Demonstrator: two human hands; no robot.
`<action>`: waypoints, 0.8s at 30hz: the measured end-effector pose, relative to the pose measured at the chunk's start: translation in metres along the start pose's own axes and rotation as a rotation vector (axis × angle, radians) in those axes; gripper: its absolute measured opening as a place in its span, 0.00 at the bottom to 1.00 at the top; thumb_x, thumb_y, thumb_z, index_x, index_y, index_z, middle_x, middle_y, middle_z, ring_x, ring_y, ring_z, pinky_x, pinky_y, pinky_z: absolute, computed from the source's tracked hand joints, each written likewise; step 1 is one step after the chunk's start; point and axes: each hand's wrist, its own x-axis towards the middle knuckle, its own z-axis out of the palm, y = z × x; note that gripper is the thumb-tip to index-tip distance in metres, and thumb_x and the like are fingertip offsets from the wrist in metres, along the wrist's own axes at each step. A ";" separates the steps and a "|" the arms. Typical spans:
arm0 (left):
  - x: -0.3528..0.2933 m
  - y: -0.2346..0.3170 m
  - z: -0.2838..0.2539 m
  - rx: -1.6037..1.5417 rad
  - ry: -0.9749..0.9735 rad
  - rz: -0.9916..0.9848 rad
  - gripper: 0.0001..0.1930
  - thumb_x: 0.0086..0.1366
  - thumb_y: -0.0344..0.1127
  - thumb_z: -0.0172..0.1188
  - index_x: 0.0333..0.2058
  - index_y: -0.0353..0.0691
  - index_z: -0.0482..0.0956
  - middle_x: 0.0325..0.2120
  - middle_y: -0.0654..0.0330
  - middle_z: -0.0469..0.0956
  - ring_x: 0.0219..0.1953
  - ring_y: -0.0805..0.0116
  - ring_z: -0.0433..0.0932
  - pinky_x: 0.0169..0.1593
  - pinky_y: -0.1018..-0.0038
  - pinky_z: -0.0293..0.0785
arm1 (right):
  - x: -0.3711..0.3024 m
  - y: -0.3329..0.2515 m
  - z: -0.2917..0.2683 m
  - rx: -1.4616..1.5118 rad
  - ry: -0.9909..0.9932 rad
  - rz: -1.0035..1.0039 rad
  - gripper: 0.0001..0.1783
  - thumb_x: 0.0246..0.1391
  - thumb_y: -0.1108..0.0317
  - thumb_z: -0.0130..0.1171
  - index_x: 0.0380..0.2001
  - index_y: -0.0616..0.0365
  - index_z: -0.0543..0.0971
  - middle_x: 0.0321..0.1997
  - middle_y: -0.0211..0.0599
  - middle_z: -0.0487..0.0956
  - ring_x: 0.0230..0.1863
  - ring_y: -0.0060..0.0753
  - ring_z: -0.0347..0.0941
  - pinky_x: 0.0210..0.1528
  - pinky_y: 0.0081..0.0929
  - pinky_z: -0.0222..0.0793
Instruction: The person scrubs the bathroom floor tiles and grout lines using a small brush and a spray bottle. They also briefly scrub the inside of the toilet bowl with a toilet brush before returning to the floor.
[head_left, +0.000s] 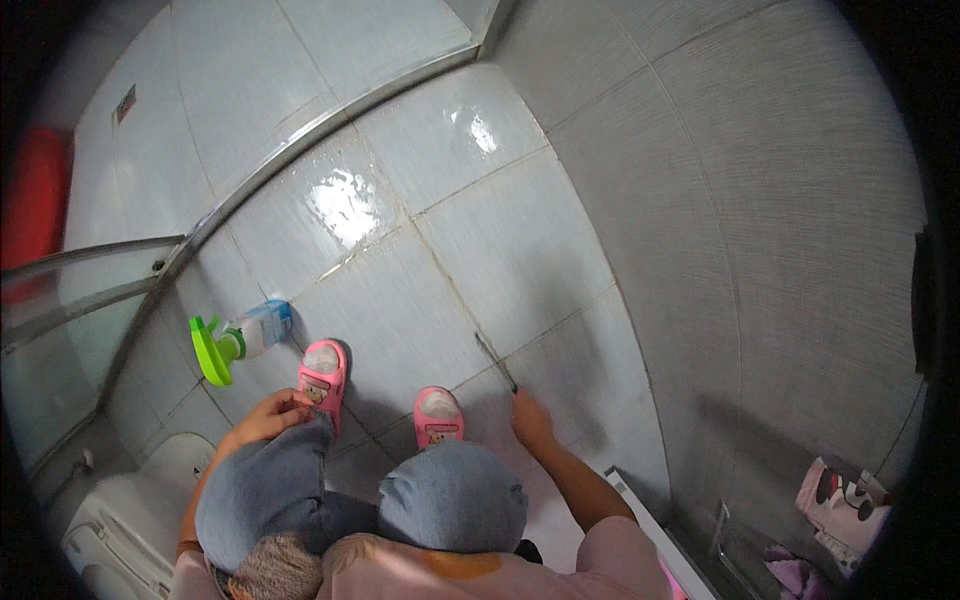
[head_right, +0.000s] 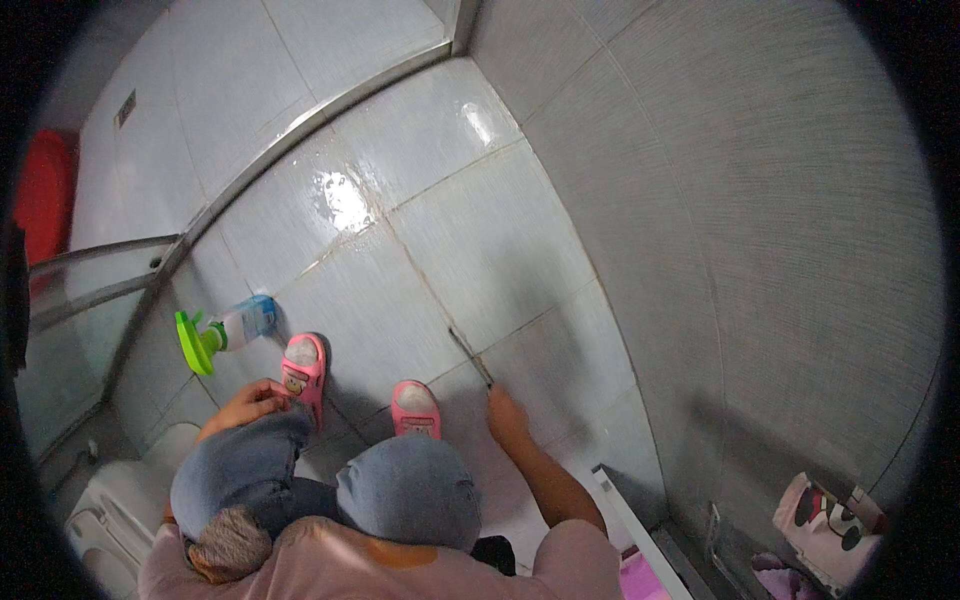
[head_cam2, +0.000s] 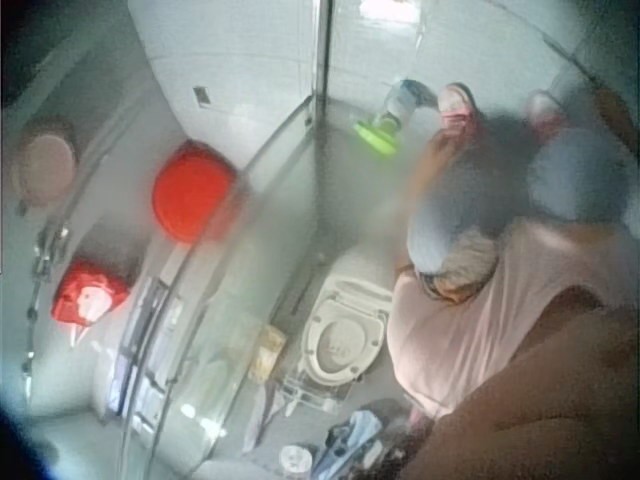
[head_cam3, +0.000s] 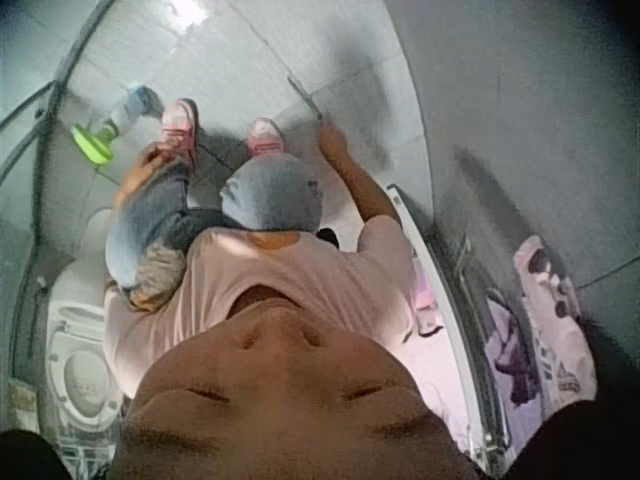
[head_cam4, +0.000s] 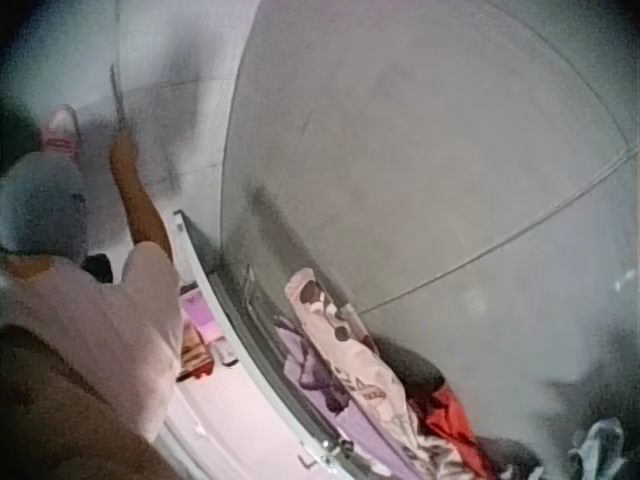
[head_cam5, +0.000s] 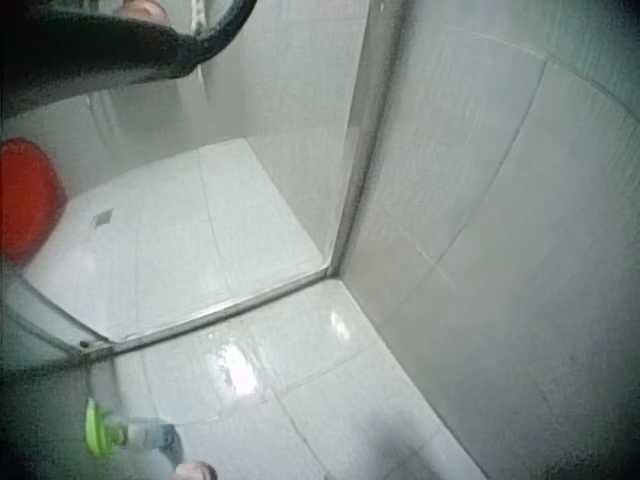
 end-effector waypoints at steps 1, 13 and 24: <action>-0.002 -0.004 0.000 0.017 0.012 0.006 0.10 0.59 0.29 0.50 0.40 0.36 0.69 0.33 0.61 0.73 0.37 0.74 0.71 0.44 0.78 0.66 | 0.005 -0.012 -0.006 0.028 0.026 -0.045 0.14 0.57 0.61 0.38 0.32 0.63 0.65 0.27 0.53 0.74 0.29 0.55 0.71 0.32 0.45 0.65; 0.000 0.000 -0.001 0.024 -0.007 -0.010 0.11 0.58 0.27 0.49 0.41 0.36 0.69 0.34 0.61 0.72 0.38 0.75 0.70 0.44 0.78 0.66 | 0.028 -0.018 -0.012 0.031 -0.026 -0.017 0.14 0.57 0.62 0.38 0.35 0.64 0.65 0.28 0.53 0.74 0.30 0.55 0.71 0.34 0.45 0.66; 0.002 -0.001 -0.001 0.011 0.003 -0.009 0.10 0.59 0.28 0.50 0.40 0.36 0.69 0.33 0.63 0.72 0.36 0.76 0.70 0.42 0.79 0.66 | -0.027 0.044 0.003 -0.151 -0.129 0.029 0.12 0.53 0.64 0.41 0.34 0.63 0.65 0.29 0.53 0.75 0.32 0.57 0.72 0.36 0.41 0.67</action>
